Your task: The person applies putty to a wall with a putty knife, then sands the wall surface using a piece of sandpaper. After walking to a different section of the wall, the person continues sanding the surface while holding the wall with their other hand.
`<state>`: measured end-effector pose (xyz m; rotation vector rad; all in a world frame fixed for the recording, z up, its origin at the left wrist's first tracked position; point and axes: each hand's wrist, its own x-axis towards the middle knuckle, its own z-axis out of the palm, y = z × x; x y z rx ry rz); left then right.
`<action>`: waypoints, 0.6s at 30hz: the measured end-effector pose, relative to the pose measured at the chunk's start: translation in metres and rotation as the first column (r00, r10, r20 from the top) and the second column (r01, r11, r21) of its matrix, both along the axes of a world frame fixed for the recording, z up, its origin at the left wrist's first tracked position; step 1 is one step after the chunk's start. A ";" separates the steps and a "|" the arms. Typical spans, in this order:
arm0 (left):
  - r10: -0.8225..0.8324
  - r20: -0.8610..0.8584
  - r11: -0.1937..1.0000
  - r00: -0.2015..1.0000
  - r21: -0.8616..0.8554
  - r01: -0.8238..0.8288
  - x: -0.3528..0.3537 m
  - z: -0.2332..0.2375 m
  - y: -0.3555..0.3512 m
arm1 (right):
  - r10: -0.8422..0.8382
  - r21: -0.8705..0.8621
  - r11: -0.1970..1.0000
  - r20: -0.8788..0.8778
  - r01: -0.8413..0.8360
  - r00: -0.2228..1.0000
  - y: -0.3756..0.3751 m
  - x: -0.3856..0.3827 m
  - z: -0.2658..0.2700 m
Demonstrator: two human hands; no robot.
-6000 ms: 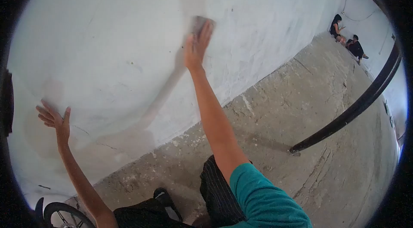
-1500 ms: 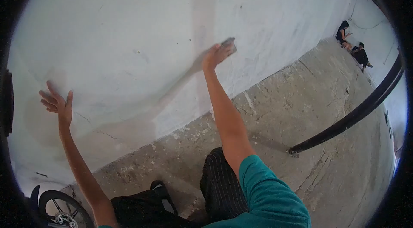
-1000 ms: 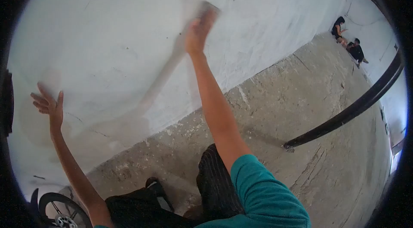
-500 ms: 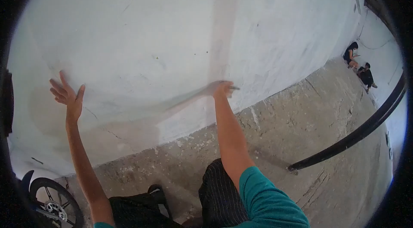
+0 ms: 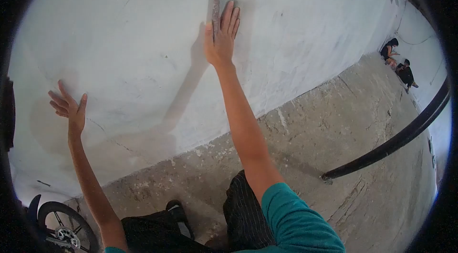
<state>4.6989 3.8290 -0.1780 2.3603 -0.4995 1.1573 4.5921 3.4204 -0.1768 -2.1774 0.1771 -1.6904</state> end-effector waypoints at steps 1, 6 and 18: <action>0.001 -0.001 1.000 1.000 0.004 -0.001 0.000 0.000 0.000 | 0.033 0.050 0.998 0.068 -0.036 0.997 -0.007 0.000 -0.001; 0.018 -0.010 1.000 1.000 0.008 -0.018 0.001 0.000 0.001 | 0.001 0.314 0.944 0.310 -0.103 0.951 -0.064 0.011 -0.043; 0.017 0.004 1.000 1.000 0.007 -0.017 -0.001 0.001 0.003 | -0.241 0.990 0.134 -0.006 0.039 0.971 -0.122 0.022 -0.224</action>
